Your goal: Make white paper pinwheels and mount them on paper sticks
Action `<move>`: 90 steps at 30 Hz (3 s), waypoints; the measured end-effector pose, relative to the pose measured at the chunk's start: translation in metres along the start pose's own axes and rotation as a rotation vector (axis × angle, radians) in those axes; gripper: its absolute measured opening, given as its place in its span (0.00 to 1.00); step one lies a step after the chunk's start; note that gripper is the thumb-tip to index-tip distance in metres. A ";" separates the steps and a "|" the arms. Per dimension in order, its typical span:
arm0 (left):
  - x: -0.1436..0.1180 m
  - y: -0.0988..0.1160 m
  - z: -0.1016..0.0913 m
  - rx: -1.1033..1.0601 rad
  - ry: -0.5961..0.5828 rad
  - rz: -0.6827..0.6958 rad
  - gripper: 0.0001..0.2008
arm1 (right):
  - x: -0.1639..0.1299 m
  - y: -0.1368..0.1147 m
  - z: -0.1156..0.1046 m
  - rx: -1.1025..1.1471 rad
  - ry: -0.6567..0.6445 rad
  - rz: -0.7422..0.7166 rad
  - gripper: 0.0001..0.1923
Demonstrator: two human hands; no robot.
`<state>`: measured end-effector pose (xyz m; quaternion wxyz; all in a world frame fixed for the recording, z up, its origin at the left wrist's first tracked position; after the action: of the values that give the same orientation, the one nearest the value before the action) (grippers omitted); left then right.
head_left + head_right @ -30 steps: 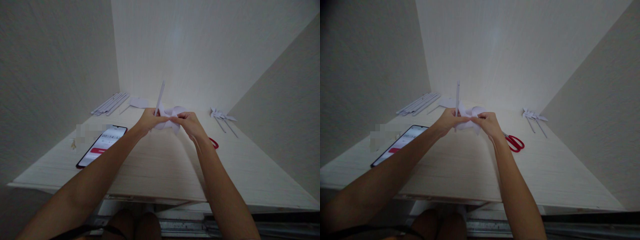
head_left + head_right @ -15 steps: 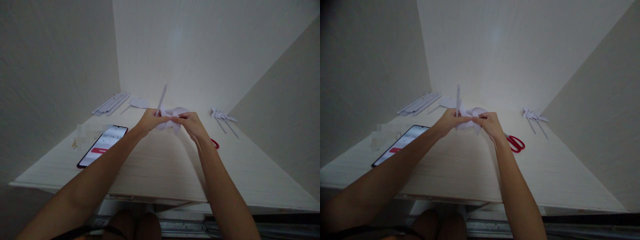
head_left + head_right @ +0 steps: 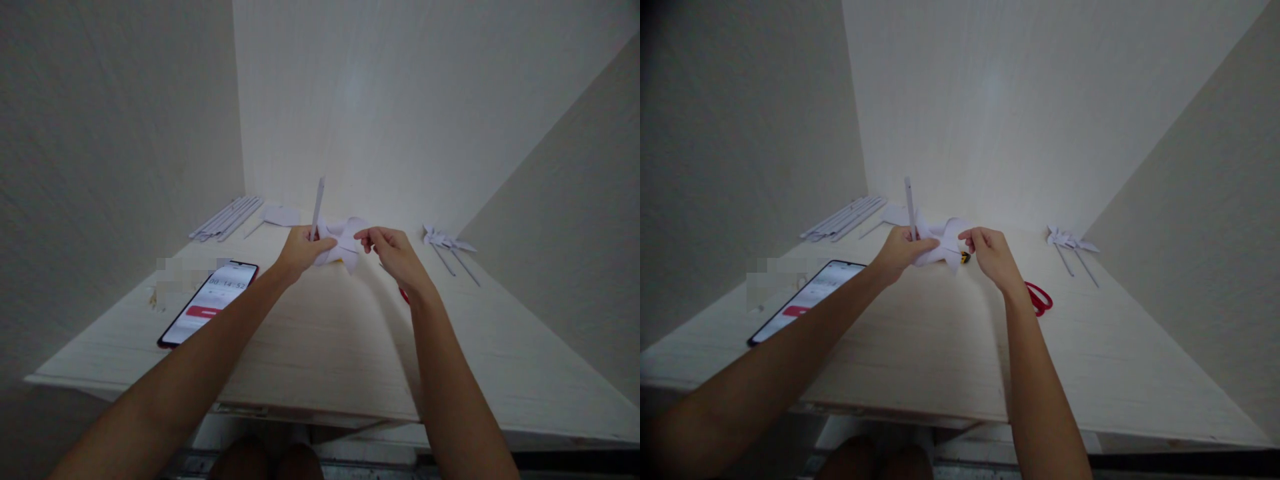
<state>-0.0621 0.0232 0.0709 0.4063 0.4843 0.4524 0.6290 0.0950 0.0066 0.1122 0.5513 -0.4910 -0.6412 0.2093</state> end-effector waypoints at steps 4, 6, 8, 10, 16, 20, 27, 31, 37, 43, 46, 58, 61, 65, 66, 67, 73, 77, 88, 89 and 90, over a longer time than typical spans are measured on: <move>-0.001 -0.003 0.001 0.014 0.027 -0.037 0.08 | 0.002 -0.002 -0.006 0.013 0.040 -0.052 0.09; -0.003 -0.005 0.003 0.022 0.006 -0.088 0.07 | 0.001 -0.005 -0.008 0.041 0.051 -0.050 0.08; -0.005 -0.007 0.005 0.040 -0.017 -0.136 0.06 | -0.002 -0.010 -0.010 0.080 0.045 -0.043 0.12; -0.006 -0.006 0.005 0.055 -0.022 -0.159 0.05 | -0.005 -0.014 -0.012 0.096 0.055 -0.032 0.16; -0.007 0.007 0.008 0.118 -0.133 -0.154 0.03 | -0.007 -0.022 -0.020 0.100 0.110 -0.045 0.12; -0.006 0.007 0.010 0.189 -0.146 -0.180 0.02 | -0.007 -0.022 -0.026 0.097 0.074 -0.034 0.12; -0.007 0.007 0.019 0.332 -0.192 -0.144 0.03 | -0.022 0.002 -0.033 0.171 0.004 0.086 0.09; -0.011 0.004 0.026 0.344 -0.206 -0.155 0.03 | -0.043 0.028 -0.027 0.178 -0.151 0.280 0.07; -0.020 0.011 0.039 0.326 -0.280 -0.118 0.04 | -0.053 0.041 -0.009 0.429 -0.127 0.413 0.08; -0.024 0.014 0.042 0.405 -0.314 -0.055 0.05 | -0.053 0.053 0.001 0.512 0.032 0.433 0.07; -0.024 0.010 0.043 0.429 -0.339 -0.061 0.05 | -0.055 0.054 0.000 0.543 0.093 0.428 0.07; -0.028 0.006 0.039 0.436 -0.370 -0.099 0.07 | -0.058 0.052 -0.002 0.402 0.212 0.333 0.06; -0.028 0.009 0.038 0.448 -0.424 -0.094 0.10 | -0.057 0.053 -0.003 0.338 0.233 0.297 0.06; -0.018 0.013 0.032 0.526 -0.439 -0.055 0.19 | -0.053 0.055 -0.010 0.324 0.264 0.280 0.06; -0.013 0.013 0.028 0.562 -0.406 -0.034 0.22 | -0.052 0.056 -0.014 0.326 0.283 0.294 0.06; -0.008 0.013 0.024 0.626 -0.354 -0.003 0.22 | -0.052 0.057 -0.017 0.330 0.303 0.312 0.06; -0.004 -0.015 0.014 1.345 -0.267 0.179 0.15 | -0.050 0.061 -0.034 0.333 0.387 0.372 0.05; -0.013 -0.018 0.024 1.379 -0.262 0.352 0.15 | -0.052 0.059 -0.033 0.334 0.360 0.375 0.05; -0.038 -0.011 0.033 0.389 -0.421 -0.158 0.13 | -0.057 0.048 -0.013 0.285 0.117 0.357 0.06; -0.039 -0.015 0.033 0.386 -0.397 -0.186 0.10 | -0.057 0.048 -0.011 0.276 0.107 0.353 0.06; -0.040 -0.020 0.033 0.379 -0.366 -0.205 0.09 | -0.057 0.047 -0.010 0.266 0.101 0.352 0.06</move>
<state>-0.0205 -0.0039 0.0461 0.4449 0.6089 0.5278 0.3907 0.1179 -0.0252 0.0480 0.5976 -0.5282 -0.4839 0.3601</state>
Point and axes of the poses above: each hand's wrist, its own x-axis towards the middle knuckle, its own z-axis out of the palm, y = z × x, the point moved 5 cm from there along x, towards the middle knuckle, and after that the axes turned 15 degrees about y, right-handed, at the moved point
